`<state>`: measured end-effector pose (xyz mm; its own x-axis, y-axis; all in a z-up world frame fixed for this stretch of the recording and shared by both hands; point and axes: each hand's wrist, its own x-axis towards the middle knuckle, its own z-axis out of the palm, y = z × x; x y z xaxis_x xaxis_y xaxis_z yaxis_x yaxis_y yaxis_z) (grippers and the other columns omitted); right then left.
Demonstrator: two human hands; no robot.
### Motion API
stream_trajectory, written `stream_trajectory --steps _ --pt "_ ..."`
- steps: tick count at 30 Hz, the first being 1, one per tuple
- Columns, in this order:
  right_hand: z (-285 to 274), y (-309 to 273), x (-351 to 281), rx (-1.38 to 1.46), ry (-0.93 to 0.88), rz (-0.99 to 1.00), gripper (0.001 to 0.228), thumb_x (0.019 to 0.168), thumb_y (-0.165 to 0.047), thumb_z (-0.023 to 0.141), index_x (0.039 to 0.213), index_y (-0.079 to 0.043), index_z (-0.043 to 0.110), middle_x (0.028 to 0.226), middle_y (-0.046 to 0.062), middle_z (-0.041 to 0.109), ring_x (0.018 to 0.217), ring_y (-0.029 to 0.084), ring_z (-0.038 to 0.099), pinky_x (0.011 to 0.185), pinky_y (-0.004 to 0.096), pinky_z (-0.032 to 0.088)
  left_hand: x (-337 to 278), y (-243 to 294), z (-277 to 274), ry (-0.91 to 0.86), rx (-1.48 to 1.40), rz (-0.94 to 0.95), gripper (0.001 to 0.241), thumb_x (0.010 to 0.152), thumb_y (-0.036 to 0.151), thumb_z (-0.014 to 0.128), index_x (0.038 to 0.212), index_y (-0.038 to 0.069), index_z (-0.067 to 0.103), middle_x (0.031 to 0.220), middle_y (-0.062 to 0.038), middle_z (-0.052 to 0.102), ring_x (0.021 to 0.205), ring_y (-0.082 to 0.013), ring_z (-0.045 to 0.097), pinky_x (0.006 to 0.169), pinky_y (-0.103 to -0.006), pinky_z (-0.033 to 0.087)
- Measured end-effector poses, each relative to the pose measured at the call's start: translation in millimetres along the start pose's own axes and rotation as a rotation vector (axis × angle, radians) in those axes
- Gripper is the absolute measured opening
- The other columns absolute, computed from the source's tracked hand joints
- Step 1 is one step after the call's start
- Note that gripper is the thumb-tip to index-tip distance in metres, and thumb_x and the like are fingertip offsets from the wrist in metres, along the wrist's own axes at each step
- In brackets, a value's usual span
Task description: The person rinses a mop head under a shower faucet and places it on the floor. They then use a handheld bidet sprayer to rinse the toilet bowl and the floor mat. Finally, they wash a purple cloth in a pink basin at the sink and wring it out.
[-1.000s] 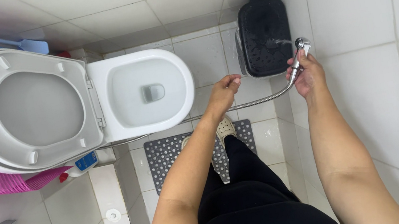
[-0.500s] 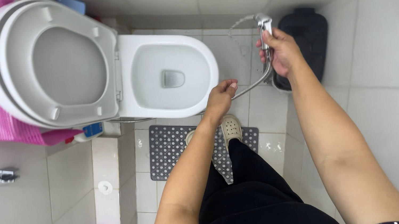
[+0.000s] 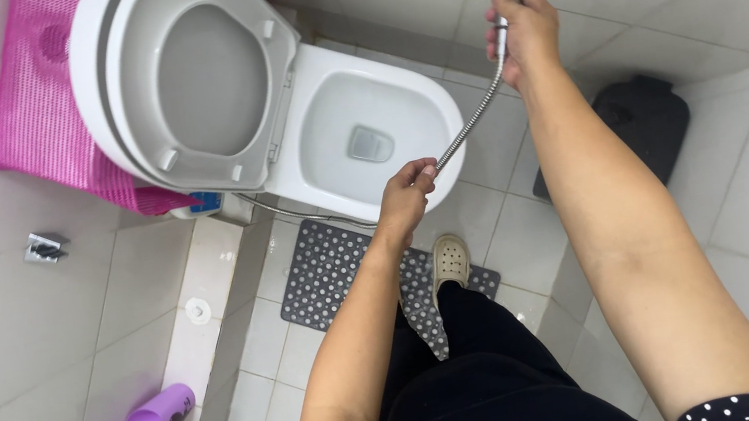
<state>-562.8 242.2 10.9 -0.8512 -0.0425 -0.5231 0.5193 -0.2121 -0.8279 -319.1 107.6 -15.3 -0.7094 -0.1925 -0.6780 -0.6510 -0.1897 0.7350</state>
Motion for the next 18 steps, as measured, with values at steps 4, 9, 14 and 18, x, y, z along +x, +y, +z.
stream_trajectory --steps 4,9,14,18 --pt "68.0 -11.4 12.6 -0.085 -0.237 -0.036 0.026 0.097 -0.033 0.074 0.106 -0.01 0.068 0.082 0.002 0.065 0.059 0.013 0.057 0.047 0.029 0.044 -4.8 4.2 -29.9 0.081 -0.014 0.038 0.033 0.1 0.029 0.061 0.126 0.01 0.071 0.094 0.002 0.065 0.088 -0.0107 0.055 0.078 -0.0283 0.046" --pt "136.5 -31.8 14.8 -0.164 -0.561 -0.175 0.024 0.102 -0.033 0.074 0.104 -0.01 0.066 0.089 0.001 0.069 0.069 0.011 0.063 0.057 0.027 0.052 -16.3 4.6 -57.8 0.154 -0.067 0.014 0.035 0.1 0.029 0.059 0.13 0.011 0.067 0.109 0.004 0.07 0.099 -0.0111 0.061 0.086 -0.0299 0.049" --pt "162.7 -42.0 1.3 -0.16 -0.648 -0.185 0.023 0.104 -0.032 0.073 0.104 -0.01 0.067 0.09 0.001 0.069 0.071 0.01 0.063 0.059 0.026 0.053 -16.4 -1.6 -66.6 0.174 -0.092 0.005 0.036 0.1 0.028 0.058 0.13 0.011 0.067 0.111 0.003 0.071 0.1 -0.0124 0.062 0.087 -0.0314 0.049" --pt "149.9 -39.9 -5.4 -0.227 -0.589 -0.144 0.022 0.102 -0.033 0.071 0.11 -0.012 0.07 0.086 0.0 0.067 0.066 0.009 0.06 0.055 0.025 0.049 -19.8 6.7 -62.1 0.168 -0.075 0.013 0.035 0.101 0.029 0.058 0.13 0.012 0.067 0.111 0.003 0.071 0.101 -0.012 0.062 0.088 -0.0311 0.049"
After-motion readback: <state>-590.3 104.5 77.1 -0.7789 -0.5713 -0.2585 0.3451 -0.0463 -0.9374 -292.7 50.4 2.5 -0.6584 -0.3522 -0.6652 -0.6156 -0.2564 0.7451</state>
